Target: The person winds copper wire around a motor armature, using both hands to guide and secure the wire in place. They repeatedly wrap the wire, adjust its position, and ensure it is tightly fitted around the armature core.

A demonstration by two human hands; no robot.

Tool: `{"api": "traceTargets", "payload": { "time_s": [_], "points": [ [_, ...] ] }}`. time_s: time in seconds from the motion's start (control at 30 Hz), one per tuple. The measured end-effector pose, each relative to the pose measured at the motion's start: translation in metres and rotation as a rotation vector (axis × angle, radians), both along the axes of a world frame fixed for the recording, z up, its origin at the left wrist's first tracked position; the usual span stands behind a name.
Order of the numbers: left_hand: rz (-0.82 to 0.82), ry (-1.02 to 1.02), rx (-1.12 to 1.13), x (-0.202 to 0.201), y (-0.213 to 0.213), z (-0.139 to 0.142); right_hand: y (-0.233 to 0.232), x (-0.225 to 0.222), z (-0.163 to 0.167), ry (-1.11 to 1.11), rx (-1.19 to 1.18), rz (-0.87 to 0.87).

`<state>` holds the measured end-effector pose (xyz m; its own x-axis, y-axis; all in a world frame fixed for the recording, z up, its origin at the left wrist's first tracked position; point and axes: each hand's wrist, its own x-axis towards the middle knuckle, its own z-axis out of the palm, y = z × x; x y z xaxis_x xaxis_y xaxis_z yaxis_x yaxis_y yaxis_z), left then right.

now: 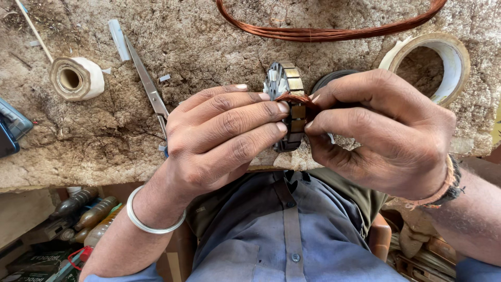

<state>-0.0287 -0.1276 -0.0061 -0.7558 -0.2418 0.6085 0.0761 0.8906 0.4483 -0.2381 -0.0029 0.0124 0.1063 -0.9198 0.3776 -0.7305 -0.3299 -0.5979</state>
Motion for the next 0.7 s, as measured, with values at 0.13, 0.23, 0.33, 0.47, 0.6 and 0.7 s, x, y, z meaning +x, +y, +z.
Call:
{"api": "traceTargets", "payload": {
  "time_s": [0.13, 0.23, 0.33, 0.47, 0.6, 0.7],
  "points": [
    [0.036, -0.001, -0.134, 0.002, 0.002, 0.000, -0.005, -0.003, -0.008, 0.044, -0.109, 0.011],
    [0.091, -0.022, -0.191, 0.005, 0.007, 0.000, -0.007, -0.006, -0.007, 0.018, -0.080, 0.013],
    [0.090, -0.029, -0.190, 0.007, 0.011, -0.003, -0.007, -0.004, -0.008, -0.048, -0.084, 0.003],
    [0.109, 0.009, -0.043, 0.007, 0.019, -0.006, -0.004, -0.004, -0.007, -0.064, -0.079, 0.004],
    [0.183, 0.089, 0.210, 0.003, 0.029, 0.000, -0.002, -0.006, -0.005, -0.108, -0.068, 0.008],
    [0.291, 0.151, 0.330, -0.005, 0.033, 0.002, 0.000, -0.006, -0.006, -0.131, -0.059, 0.003]
  ]
}}
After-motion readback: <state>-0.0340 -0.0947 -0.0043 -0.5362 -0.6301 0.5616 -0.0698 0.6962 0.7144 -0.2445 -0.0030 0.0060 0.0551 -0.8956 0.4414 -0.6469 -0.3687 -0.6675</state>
